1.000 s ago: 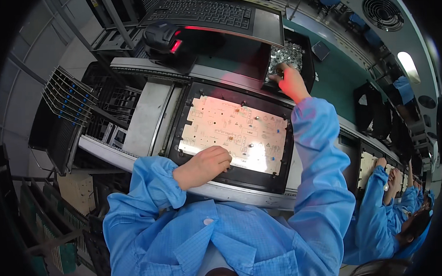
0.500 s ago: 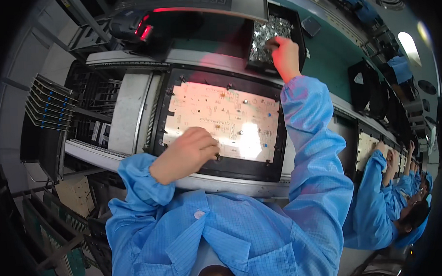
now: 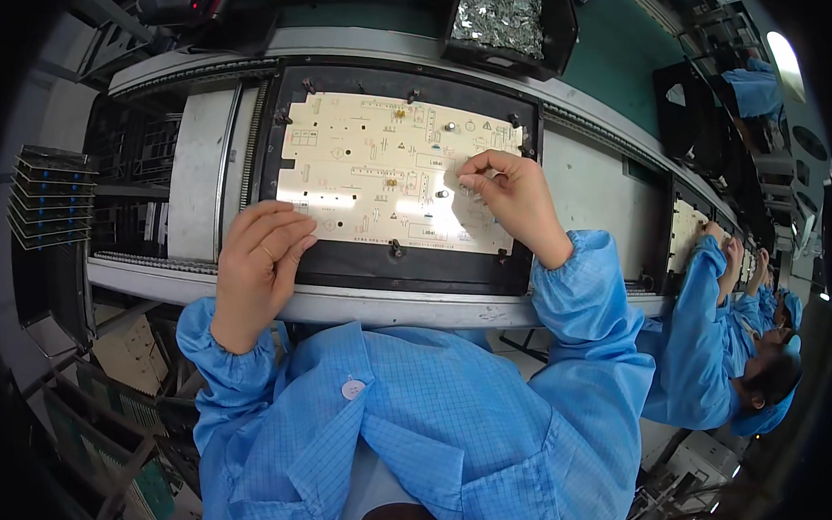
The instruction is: The person is manually assembling electronic components onto printed circuit boards at a factory workstation.
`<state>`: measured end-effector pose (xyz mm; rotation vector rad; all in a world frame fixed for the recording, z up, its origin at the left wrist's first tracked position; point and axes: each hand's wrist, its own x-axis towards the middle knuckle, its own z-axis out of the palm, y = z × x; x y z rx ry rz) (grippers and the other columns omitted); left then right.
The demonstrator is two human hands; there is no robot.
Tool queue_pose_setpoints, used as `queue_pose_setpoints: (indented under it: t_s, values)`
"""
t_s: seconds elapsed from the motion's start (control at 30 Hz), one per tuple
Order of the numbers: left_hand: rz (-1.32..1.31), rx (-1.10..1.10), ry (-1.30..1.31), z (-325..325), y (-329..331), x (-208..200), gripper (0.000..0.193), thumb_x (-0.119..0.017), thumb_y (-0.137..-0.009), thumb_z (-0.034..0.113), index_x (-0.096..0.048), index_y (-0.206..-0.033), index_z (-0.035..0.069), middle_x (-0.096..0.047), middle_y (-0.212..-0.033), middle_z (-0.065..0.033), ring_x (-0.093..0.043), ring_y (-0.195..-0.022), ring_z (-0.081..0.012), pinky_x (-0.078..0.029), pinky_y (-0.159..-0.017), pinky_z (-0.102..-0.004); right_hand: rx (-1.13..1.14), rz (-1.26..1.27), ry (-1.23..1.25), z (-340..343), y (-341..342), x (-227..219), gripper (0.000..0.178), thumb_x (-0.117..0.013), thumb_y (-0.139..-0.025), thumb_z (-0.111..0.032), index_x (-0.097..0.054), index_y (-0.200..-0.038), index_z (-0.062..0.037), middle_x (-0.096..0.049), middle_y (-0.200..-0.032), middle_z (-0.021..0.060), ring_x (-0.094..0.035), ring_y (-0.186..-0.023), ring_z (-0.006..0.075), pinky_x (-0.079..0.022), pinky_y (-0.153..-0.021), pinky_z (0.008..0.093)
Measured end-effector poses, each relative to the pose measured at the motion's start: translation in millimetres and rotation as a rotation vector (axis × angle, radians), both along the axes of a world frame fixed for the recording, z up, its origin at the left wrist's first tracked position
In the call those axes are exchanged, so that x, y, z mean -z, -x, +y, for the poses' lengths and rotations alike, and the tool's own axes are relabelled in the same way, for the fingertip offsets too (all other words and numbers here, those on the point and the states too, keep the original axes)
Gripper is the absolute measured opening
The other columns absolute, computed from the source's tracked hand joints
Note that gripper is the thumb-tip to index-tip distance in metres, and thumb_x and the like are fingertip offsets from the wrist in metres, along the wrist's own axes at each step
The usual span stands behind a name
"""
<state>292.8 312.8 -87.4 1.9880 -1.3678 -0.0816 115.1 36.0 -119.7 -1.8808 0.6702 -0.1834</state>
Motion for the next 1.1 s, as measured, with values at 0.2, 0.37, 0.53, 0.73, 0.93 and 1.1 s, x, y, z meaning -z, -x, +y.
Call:
queue_pose_setpoints:
  t_s: [0.2,0.37,0.53,0.73,0.93,1.1]
  values:
    - [-0.028,0.112,-0.024,-38,-4,-31,0.014,-0.069,-0.082,0.001,-0.069,-0.095,0.002,-0.068,-0.094,-0.0102,-0.062,-0.094,-0.0307,-0.051,-0.085,-0.0391,0.030,-0.120,-0.194,-11,19,5,0.011,-0.064,-0.091,0.001,-0.068,-0.101,0.0023,-0.070,-0.093,0.0043,-0.063,-0.080,0.0079,-0.051,-0.072,0.0216]
    - [0.095,0.303,-0.077,-110,1,-15,0.013,-0.067,-0.085,0.007,-0.067,-0.096,0.000,-0.066,-0.095,-0.0149,-0.061,-0.090,-0.0350,-0.050,-0.083,-0.0407,0.110,-0.146,-0.253,-19,39,4,0.010,-0.064,-0.092,0.000,-0.066,-0.101,0.0014,-0.069,-0.094,0.0037,-0.063,-0.085,0.0074,-0.050,-0.076,0.0202]
    - [0.081,0.448,-0.277,-168,25,13,0.018,-0.070,-0.080,0.008,-0.064,-0.096,0.001,-0.064,-0.090,-0.0159,-0.061,-0.094,-0.0353,-0.050,-0.081,-0.0422,0.006,-0.118,-0.220,3,39,-4,0.010,-0.066,-0.090,0.001,-0.065,-0.100,0.0012,-0.069,-0.093,0.0037,-0.063,-0.084,0.0071,-0.050,-0.072,0.0200]
    - [0.074,0.504,-0.425,-193,28,38,0.015,-0.068,-0.078,0.004,-0.064,-0.092,-0.001,-0.064,-0.085,-0.0163,-0.062,-0.089,-0.0365,-0.050,-0.076,-0.0431,-0.070,-0.081,-0.027,2,44,0,0.012,-0.068,-0.086,0.005,-0.067,-0.098,0.0015,-0.069,-0.089,0.0033,-0.062,-0.080,0.0072,-0.050,-0.073,0.0215]
    - [0.420,0.368,-0.394,-207,26,12,0.022,-0.063,-0.077,-0.002,-0.070,-0.098,-0.001,-0.068,-0.079,-0.0178,-0.067,-0.074,-0.0294,-0.053,-0.069,-0.0373,0.404,-0.361,-0.214,-33,59,10,0.013,-0.069,-0.087,0.001,-0.068,-0.099,0.0014,-0.070,-0.089,0.0028,-0.062,-0.080,0.0079,-0.048,-0.073,0.0202]
    - [0.429,0.277,-0.315,-224,15,4,0.019,-0.070,-0.077,0.006,-0.075,-0.095,0.000,-0.072,-0.081,-0.0140,-0.068,-0.072,-0.0215,-0.053,-0.069,-0.0324,0.514,-0.402,-0.680,-54,70,39,0.016,-0.069,-0.090,-0.007,-0.064,-0.104,-0.0013,-0.071,-0.094,0.0076,-0.057,-0.076,0.0093,-0.047,-0.076,0.0226]
